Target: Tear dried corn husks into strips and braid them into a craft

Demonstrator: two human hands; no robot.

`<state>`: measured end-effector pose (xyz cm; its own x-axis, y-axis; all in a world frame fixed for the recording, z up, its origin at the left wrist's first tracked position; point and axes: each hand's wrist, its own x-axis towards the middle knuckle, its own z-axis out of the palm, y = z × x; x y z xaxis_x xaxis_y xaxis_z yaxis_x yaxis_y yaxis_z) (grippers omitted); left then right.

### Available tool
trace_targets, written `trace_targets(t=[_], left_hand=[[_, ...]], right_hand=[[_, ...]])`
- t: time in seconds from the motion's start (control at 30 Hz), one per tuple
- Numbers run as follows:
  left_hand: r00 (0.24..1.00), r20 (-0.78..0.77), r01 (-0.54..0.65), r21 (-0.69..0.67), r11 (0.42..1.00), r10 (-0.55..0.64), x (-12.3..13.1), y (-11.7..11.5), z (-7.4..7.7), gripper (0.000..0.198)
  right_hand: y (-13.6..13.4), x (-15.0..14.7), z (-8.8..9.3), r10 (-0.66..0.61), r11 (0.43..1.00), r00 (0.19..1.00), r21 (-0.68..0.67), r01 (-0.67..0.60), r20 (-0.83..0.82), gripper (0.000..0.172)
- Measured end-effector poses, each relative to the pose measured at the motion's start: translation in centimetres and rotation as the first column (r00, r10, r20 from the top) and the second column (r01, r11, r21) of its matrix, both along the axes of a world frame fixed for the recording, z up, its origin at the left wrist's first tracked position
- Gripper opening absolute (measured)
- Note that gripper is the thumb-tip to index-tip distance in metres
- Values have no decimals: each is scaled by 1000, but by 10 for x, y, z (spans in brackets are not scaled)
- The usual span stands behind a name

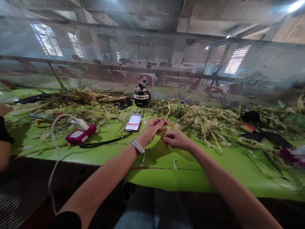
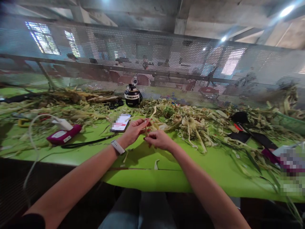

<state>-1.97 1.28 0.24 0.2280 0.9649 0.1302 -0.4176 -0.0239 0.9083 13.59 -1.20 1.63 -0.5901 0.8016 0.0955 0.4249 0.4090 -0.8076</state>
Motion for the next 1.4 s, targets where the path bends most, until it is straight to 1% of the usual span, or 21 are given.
trace_targets(t=[0.03, 0.07, 0.1, 0.13, 0.17, 0.2, 0.23, 0.3, 0.33, 0.37, 0.43, 0.53, 0.67, 0.73, 0.8, 0.87, 0.93, 1.03, 1.17, 1.27, 1.4], left_hand=[[1000, -6, -5, -9, 1000, 5, -1, 0, 0, 33], [1000, -6, -12, -20, 1000, 12, -2, 0, 1, 32], [1000, -1, -19, -34, 999, 19, -2, 0, 1, 30], [1000, 9, -23, -48, 999, 24, -2, 0, 2, 27], [999, 25, -29, -57, 998, 31, -2, 0, 2, 26], [999, 43, -30, -54, 998, 32, -1, 0, 2, 25], [998, 59, -25, -39, 999, 27, 0, -1, 2, 26], [997, 73, -10, 13, 1000, 9, 2, 0, 2, 31], [997, 73, -5, 39, 999, 2, 2, 0, 1, 34], [998, 69, -1, 57, 998, -3, 3, 1, 0, 37], [999, 45, 0, 72, 997, -3, 1, 2, -1, 37], [1000, -16, 3, 89, 996, -2, -2, 4, -1, 33], [998, -58, -16, 81, 997, 20, -6, 4, 2, 31], [999, -46, -13, 79, 997, 17, -6, 5, 1, 30], [999, -47, 17, 83, 996, -13, -5, 4, 0, 29], [994, -88, 77, 88, 993, -69, -3, 2, -1, 28], [981, -149, 143, 97, 985, -128, -1, -2, -1, 26], [958, -246, 180, 122, 976, -146, 3, -8, 0, 27], [920, -357, 225, 144, 964, -161, 6, -10, -1, 34], [891, -378, 321, 135, 937, -251, 6, -9, -3, 36], [841, -380, 445, 84, 892, -384, 6, -9, -6, 36]], right_hand=[[-1, 1, 3, -85, 991, 996, 101, 87, -25, 35], [-1, 3, 6, -194, 954, 978, 218, 207, -81, 35], [-1, 5, 8, -305, 879, 939, 333, 342, -161, 33], [0, 7, 9, -393, 781, 887, 422, 461, -242, 29], [2, 9, 10, -450, 697, 842, 473, 539, -297, 25], [5, 10, 9, -479, 660, 821, 489, 570, -310, 23], [7, 11, 7, -476, 687, 835, 475, 549, -277, 24], [12, 10, 2, -382, 834, 912, 368, 411, -151, 29], [14, 10, 0, -320, 889, 942, 310, 337, -105, 31], [16, 9, -2, -265, 922, 961, 272, 276, -78, 33], [17, 7, -5, -195, 946, 979, 253, 204, -61, 31], [17, 6, -5, -147, 962, 988, 229, 152, -41, 29], [15, 7, -4, -68, 993, 996, 91, 73, -53, 29], [15, 10, -3, -93, 996, 991, 4, 94, -95, 28], [17, 14, -1, -218, 976, 953, -64, 209, -212, 29], [20, 18, 1, -358, 934, 862, -138, 331, -359, 32], [22, 19, 2, -424, 905, 775, -199, 376, -469, 36], [22, 15, 3, -418, 906, 731, -190, 378, -539, 41], [22, 11, 3, -410, 900, 734, -110, 422, -541, 45], [25, 13, 0, -435, 883, 718, -101, 459, -543, 46], [29, 15, -5, -426, 891, 740, -100, 443, -521, 45]])
